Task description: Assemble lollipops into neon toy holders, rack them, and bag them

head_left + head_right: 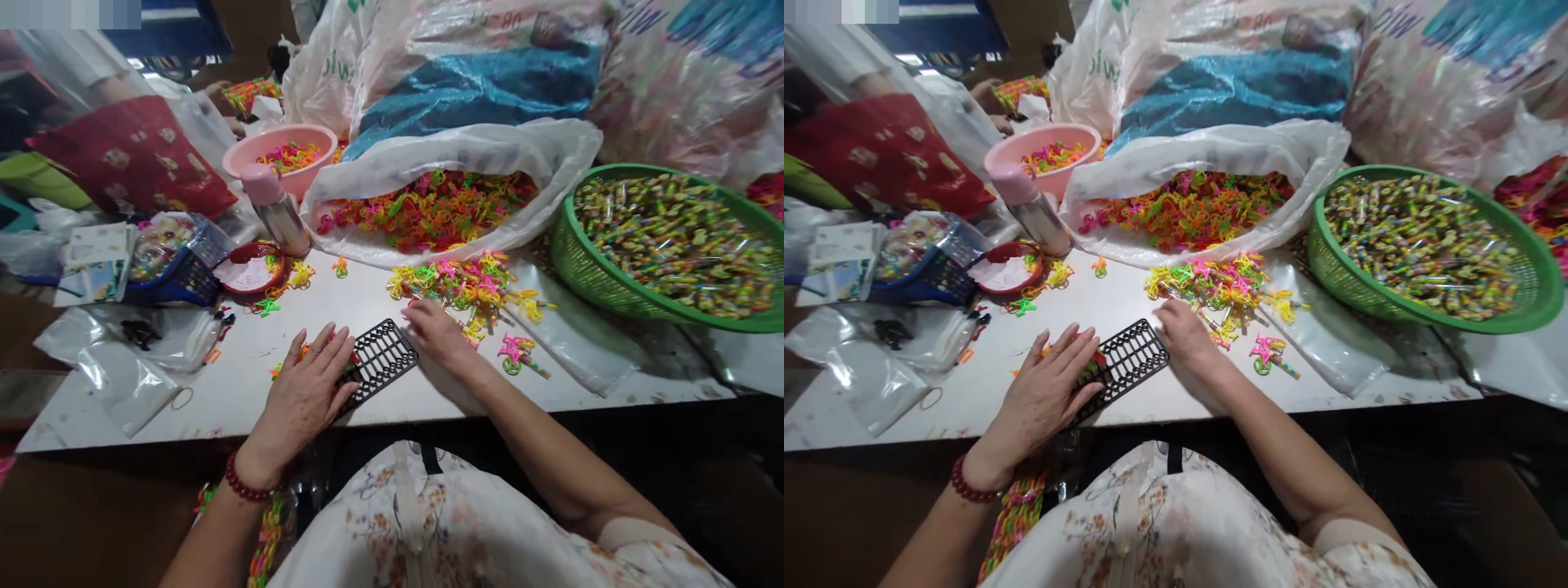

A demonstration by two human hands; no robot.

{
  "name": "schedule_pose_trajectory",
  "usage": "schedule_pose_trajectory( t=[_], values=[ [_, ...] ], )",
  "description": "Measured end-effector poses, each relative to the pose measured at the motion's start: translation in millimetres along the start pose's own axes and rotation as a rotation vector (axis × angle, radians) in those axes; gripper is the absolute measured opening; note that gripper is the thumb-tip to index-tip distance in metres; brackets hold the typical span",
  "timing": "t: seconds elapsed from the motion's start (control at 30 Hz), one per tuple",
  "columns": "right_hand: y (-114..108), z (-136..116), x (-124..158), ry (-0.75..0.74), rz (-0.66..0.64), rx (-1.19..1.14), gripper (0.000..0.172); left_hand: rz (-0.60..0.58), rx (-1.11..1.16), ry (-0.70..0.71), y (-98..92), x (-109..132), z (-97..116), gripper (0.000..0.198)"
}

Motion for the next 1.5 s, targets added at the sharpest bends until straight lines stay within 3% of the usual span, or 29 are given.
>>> schedule_pose_trajectory(
  t=[0.13, 0.23, 0.3, 0.37, 0.47, 0.63, 0.73, 0.93, 1.13, 1.33, 1.5],
  values=[
    [-17, 41, -6, 0.029, -0.113, 0.337, 0.016, -0.002, 0.023, 0.029, -1.9, -2, -2, 0.057],
    [-9, 40, -9, -0.023, -0.229, 0.397, 0.015, -0.009, 0.036, 0.035, -3.6, -7, -8, 0.056],
    [-9, 33, -11, -0.032, -0.223, 0.362, 0.020, -0.006, 0.043, 0.025, -4.2, -9, -13, 0.054],
    [-14, 25, -12, 0.002, -0.139, 0.254, 0.025, -0.016, 0.049, 0.020, -2.5, -9, -15, 0.052],
    [-12, 13, -11, 0.122, -0.036, -0.102, 0.025, -0.034, 0.050, 0.013, 0.5, -8, -15, 0.053],
    [40, -17, -1, 0.329, -0.135, -0.674, 0.016, -0.018, 0.065, 0.007, -1.1, -5, -12, 0.058],
    [57, -25, 0, 0.367, -0.155, -0.773, 0.018, -0.014, 0.095, -0.006, -0.9, -4, -13, 0.064],
    [61, -32, -8, 0.393, -0.122, -0.839, 0.018, 0.015, 0.147, -0.024, -3.5, -4, -16, 0.075],
    [67, -50, -13, 0.237, -0.162, -0.503, 0.008, 0.039, 0.156, -0.011, -6.4, -3, -14, 0.078],
    [77, -67, -5, -0.026, -0.244, -0.430, 0.040, 0.011, 0.104, -0.005, -4.0, -5, -11, 0.075],
    [83, -68, -3, -0.021, -0.265, -0.363, 0.031, -0.024, 0.012, 0.051, 2.7, -9, -7, 0.066]
  ],
)
Point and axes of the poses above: each hand's wrist, its own x-axis away from the middle knuckle, its own y-axis out of the palm, z = x × y, the point moved 10 cm from there along -x, towards the middle knuckle, and after that the axes turned 5 degrees about z, right-handed, at the moved point
